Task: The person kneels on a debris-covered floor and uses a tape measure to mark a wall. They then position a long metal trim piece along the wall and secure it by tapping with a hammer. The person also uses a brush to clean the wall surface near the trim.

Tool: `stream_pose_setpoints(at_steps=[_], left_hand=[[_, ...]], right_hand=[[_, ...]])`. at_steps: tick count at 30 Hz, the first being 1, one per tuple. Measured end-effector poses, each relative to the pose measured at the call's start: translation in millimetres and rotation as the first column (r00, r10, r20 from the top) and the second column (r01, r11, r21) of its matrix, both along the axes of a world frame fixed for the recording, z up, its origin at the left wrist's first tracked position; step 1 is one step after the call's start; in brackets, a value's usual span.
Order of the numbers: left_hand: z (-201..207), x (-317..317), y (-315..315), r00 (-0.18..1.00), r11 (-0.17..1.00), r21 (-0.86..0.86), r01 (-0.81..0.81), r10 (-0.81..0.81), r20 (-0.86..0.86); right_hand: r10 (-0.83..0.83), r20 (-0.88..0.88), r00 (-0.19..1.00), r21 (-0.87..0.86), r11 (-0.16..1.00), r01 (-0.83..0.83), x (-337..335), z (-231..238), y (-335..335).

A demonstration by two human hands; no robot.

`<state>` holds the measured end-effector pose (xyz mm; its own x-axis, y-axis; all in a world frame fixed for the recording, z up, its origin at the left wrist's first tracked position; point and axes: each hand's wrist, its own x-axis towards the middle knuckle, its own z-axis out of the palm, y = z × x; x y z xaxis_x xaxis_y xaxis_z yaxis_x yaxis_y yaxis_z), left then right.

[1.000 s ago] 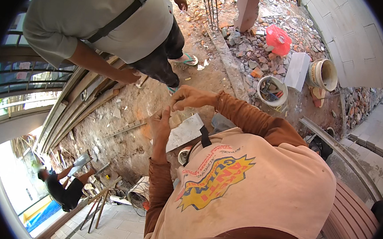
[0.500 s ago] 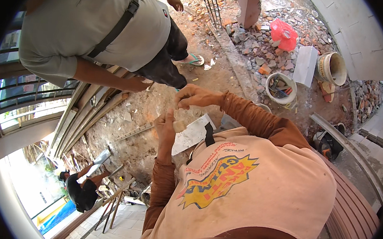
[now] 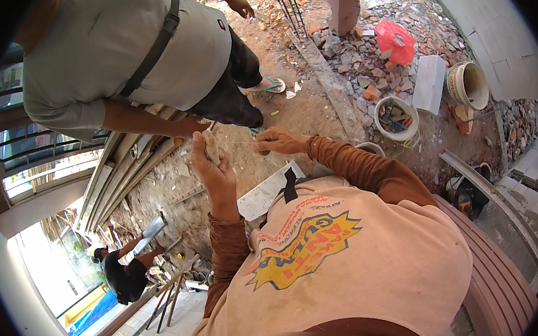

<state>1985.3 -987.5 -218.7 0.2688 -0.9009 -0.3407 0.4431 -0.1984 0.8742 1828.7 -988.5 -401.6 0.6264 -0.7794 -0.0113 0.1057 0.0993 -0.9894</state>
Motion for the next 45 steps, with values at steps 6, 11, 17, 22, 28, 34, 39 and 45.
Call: stream_pose_setpoints(at_steps=[6, 11, 17, 22, 28, 34, 39, 45], left_hand=[[-58.4, 19.6, -35.1, 0.23, 0.91, -0.341, 0.234, 0.289, 0.929], [-95.1, 2.6, 1.7, 0.139, 0.661, 0.14, 0.737, -0.351, 0.926], [-101.5, -68.9, 0.0, 0.541, 0.529, -0.354, 0.771, -0.251, 0.803], [-105.9, -110.3, -15.8, 0.627, 0.786, -0.02, 0.618, -0.477, 0.616], [-108.8, -154.6, -14.5, 0.071, 0.337, -0.035, 0.941, -0.095, 0.993], [-114.5, -199.6, -18.6, -0.163, -0.007, 0.163, 0.987, -0.157, 0.974], [-116.3, -216.2, -43.5, -0.341, -0.191, 0.288, 0.938, -0.37, 0.864], [-150.1, -193.7, -92.7, -0.408, -0.163, 0.376, 0.912, -0.452, 0.793]], right_hand=[[-0.184, -0.337, 0.923, -0.532, 0.846, -0.026, -10.0, 66.3, 49.3], [-0.493, -0.157, 0.856, -0.638, 0.712, 0.294, -63.5, 69.5, 14.7], [-0.378, 0.266, 0.887, 0.482, 0.849, 0.217, -80.6, 19.7, 38.8], [-0.664, 0.389, 0.638, 0.529, 0.728, 0.436, -93.4, 21.2, 66.2], [-0.79, 0.232, 0.568, 0.625, 0.568, 0.535, -132.6, 32.0, 78.9], [-0.902, 0.06, 0.428, 0.788, 0.305, 0.534, -148.7, 10.4, 78.5], [-0.962, 0.035, 0.272, 0.869, 0.164, 0.468, -154.9, -35.3, 62.2], [-0.982, -0.121, 0.142, 0.905, -0.051, 0.422, -164.7, -99.5, 45.8]])
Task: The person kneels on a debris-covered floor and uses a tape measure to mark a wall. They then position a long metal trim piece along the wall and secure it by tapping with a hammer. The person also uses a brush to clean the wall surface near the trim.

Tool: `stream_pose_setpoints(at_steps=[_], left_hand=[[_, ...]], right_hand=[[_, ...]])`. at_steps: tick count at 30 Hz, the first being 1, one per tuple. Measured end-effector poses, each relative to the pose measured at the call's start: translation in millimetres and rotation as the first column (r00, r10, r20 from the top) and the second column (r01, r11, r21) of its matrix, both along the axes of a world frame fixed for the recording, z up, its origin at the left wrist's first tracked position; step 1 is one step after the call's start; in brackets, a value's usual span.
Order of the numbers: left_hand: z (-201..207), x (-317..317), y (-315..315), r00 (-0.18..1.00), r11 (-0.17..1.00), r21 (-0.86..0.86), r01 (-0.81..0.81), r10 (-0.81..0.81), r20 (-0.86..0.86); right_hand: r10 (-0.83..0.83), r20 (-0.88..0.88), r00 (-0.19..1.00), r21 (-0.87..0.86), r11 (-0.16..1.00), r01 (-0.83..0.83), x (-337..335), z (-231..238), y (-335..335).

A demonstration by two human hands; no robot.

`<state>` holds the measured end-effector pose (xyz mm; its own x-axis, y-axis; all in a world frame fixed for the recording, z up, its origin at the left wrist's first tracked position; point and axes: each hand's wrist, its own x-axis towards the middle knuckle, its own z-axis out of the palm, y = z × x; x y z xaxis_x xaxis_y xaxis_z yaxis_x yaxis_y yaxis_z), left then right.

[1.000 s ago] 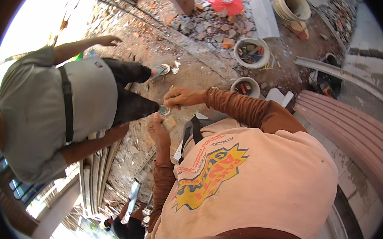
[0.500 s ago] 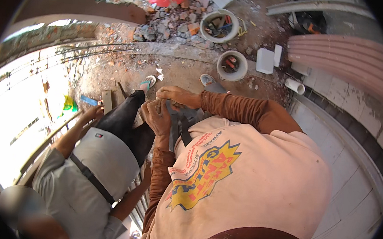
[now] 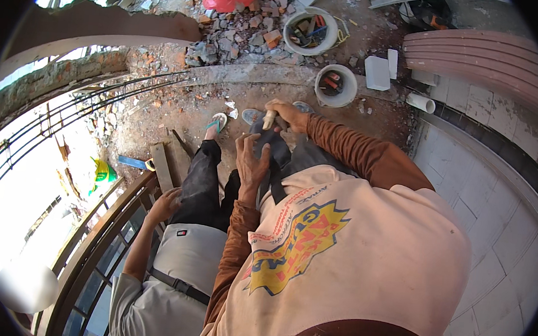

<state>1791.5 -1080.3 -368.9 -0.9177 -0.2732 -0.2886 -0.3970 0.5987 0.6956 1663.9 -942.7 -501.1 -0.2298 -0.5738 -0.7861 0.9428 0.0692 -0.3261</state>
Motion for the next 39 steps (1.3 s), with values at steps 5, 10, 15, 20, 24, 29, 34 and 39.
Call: stream_pose_setpoints(at_steps=[5, 10, 15, 20, 24, 29, 34, 39], left_hand=[[-63.5, 49.8, -65.2, 0.974, 0.991, 0.051, -0.121, 0.109, 0.2], [-122.6, 107.2, -99.6, 0.997, 0.967, -0.245, -0.066, 0.076, 0.033], [-156.8, 127.7, -92.4, 0.912, 0.964, -0.045, -0.262, 0.263, 0.314], [-180.8, 97.3, -66.7, 0.889, 0.965, -0.226, -0.131, 0.215, 0.404], [-191.1, 63.2, -55.7, 0.826, 0.956, -0.234, -0.176, 0.273, 0.493], [-198.0, 45.8, -44.9, 0.754, 0.965, -0.196, -0.176, 0.261, 0.603], [-212.9, 56.9, -34.2, 0.692, 0.979, -0.127, -0.162, 0.205, 0.693], [-217.2, 70.7, -32.0, 0.78, 0.975, 0.098, -0.201, 0.098, 0.618]], right_hand=[[-0.062, -0.006, 0.998, 0.269, 0.961, 0.061, -19.3, -78.1, -22.5], [-0.146, -0.009, 0.989, 0.462, 0.877, 0.134, -48.8, -157.9, -52.6], [-0.3, -0.03, 0.954, 0.464, 0.841, 0.279, -94.3, -227.5, -77.9], [-0.305, -0.023, 0.952, 0.342, 0.893, 0.294, -156.7, -280.1, -105.0], [-0.071, -0.246, 0.967, 0.5, 0.845, 0.189, -168.4, -299.7, -100.1], [0.722, -0.356, 0.593, 0.615, 0.659, -0.433, -106.3, -324.4, -13.0], [0.843, -0.181, 0.507, 0.639, 0.493, -0.591, 29.5, -291.8, 109.8], [0.439, 0.152, 0.885, 0.374, 0.804, -0.463, 99.6, -221.2, 163.1]])
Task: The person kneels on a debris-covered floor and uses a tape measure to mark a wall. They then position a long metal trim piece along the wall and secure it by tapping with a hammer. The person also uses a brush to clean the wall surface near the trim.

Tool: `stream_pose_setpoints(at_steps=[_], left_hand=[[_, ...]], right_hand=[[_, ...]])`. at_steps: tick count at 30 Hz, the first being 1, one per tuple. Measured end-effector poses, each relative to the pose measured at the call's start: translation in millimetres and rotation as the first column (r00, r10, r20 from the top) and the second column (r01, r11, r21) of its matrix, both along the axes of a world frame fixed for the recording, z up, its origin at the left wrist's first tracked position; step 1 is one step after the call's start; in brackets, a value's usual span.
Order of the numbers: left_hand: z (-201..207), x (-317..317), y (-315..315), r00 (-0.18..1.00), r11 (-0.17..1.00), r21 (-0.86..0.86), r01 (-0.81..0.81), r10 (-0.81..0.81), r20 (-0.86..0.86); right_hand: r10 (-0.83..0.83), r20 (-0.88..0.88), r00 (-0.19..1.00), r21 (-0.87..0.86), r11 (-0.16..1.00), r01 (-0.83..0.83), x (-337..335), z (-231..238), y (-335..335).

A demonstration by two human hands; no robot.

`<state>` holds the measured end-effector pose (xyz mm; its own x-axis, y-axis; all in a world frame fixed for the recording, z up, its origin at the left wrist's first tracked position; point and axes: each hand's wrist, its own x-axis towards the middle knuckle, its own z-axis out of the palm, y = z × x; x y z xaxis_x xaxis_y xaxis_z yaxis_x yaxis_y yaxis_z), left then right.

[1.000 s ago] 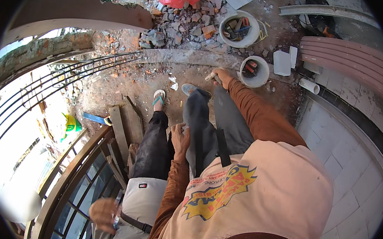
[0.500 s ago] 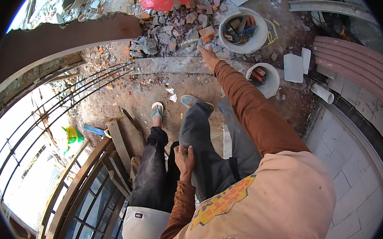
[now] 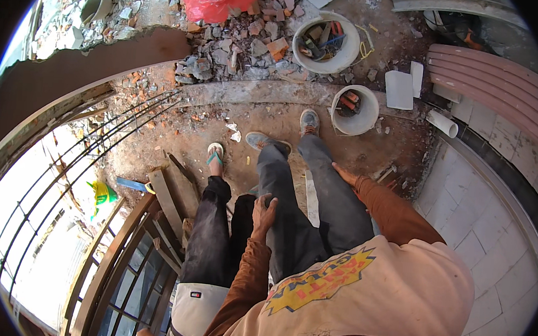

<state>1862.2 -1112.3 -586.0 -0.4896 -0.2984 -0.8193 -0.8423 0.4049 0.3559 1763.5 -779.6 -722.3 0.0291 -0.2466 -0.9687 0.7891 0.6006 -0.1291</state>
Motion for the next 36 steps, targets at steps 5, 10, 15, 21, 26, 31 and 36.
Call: stream_pose_setpoints(at_steps=[5, 10, 15, 21, 26, 31, 36], left_hand=[[6.2, 10.0, 0.3, 0.996, 0.997, 0.079, 0.013, -0.006, -0.084], [6.2, 18.2, 3.1, 0.971, 0.985, 0.162, -0.057, 0.092, -0.22], [27.7, 3.3, -21.4, 0.957, 0.971, 0.108, 0.215, -0.187, -0.223], [83.0, -25.2, -35.3, 0.988, 0.968, 0.235, 0.084, -0.05, -0.147], [82.2, -35.6, -51.6, 0.994, 0.966, 0.24, 0.093, -0.078, -0.074], [72.4, -53.5, -65.4, 0.976, 0.937, 0.274, 0.218, -0.218, -0.031], [78.3, -82.9, -75.5, 0.936, 0.907, 0.301, 0.296, -0.338, 0.098]], right_hand=[[0.247, -0.018, 0.969, -0.024, 0.969, -0.248, 7.1, 36.5, 0.4], [0.413, -0.084, 0.907, -0.102, 0.902, -0.42, -18.1, 86.1, -11.1], [0.554, -0.117, 0.824, -0.112, 0.817, -0.565, -55.9, 150.2, -18.5], [0.448, -0.316, 0.836, -0.224, 0.822, -0.524, -58.2, 152.2, -11.2], [0.215, -0.32, 0.923, -0.235, 0.925, -0.298, -41.2, 162.3, 12.6], [-0.319, -0.055, 0.946, 0.076, 0.944, 0.322, 8.8, 200.7, 50.2], [-0.552, 0.132, 0.823, 0.113, 0.834, 0.541, 116.0, 190.0, 51.2]])
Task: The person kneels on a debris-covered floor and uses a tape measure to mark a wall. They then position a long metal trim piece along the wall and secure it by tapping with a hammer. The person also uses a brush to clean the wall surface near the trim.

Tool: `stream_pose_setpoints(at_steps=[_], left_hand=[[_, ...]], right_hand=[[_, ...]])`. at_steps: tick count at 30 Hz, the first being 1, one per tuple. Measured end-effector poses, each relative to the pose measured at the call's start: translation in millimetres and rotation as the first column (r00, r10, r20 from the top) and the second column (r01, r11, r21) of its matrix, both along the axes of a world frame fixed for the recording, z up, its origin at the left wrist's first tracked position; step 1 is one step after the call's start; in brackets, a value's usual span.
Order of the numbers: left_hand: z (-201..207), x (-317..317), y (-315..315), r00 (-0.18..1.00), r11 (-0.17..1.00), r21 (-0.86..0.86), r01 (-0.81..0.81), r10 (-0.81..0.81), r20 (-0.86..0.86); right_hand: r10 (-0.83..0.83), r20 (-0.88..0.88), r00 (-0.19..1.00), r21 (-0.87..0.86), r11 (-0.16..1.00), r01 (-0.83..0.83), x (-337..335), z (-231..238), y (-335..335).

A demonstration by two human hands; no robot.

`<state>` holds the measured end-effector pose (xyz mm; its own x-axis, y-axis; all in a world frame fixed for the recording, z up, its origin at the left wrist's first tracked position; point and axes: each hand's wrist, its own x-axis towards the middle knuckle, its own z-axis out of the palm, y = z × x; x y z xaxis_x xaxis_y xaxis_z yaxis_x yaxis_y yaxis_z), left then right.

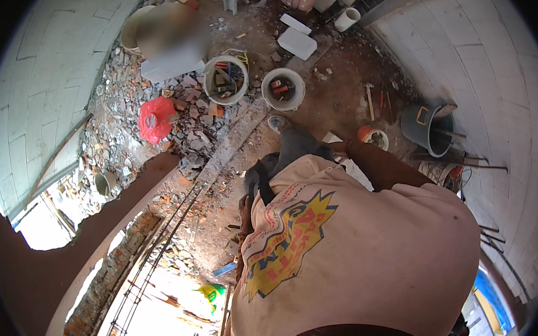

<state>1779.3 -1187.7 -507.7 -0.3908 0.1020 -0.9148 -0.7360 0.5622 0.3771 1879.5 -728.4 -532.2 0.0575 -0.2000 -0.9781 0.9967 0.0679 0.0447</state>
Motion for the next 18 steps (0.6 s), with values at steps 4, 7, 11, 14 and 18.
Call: stream_pose_setpoints(at_steps=[4, 7, 11, 14, 18], left_hand=[[8.3, -30.1, -3.2, 0.993, 0.997, -0.044, 0.064, -0.06, 0.097], [12.0, -57.0, -1.9, 0.989, 0.993, -0.085, 0.088, -0.077, 0.126], [17.4, -97.6, 11.4, 0.992, 0.989, -0.113, 0.093, -0.082, 0.098], [23.5, -128.2, 32.2, 0.982, 0.975, -0.117, 0.187, -0.187, 0.01], [21.3, -152.2, 61.1, 0.964, 0.972, 0.057, 0.23, -0.22, -0.147]], right_hand=[[-0.181, 0.102, 0.978, -0.04, 0.982, 0.186, 90.6, -13.6, -31.2], [-0.276, 0.091, 0.957, -0.053, 0.958, 0.281, 117.7, -20.4, -57.5], [-0.339, -0.014, 0.941, -0.069, 0.939, 0.337, 109.9, -27.5, -81.0], [-0.366, -0.102, 0.925, -0.05, 0.931, 0.363, 95.7, -32.7, -93.9], [-0.384, -0.18, 0.906, 0.02, 0.919, 0.394, 95.6, -33.0, -112.0]])
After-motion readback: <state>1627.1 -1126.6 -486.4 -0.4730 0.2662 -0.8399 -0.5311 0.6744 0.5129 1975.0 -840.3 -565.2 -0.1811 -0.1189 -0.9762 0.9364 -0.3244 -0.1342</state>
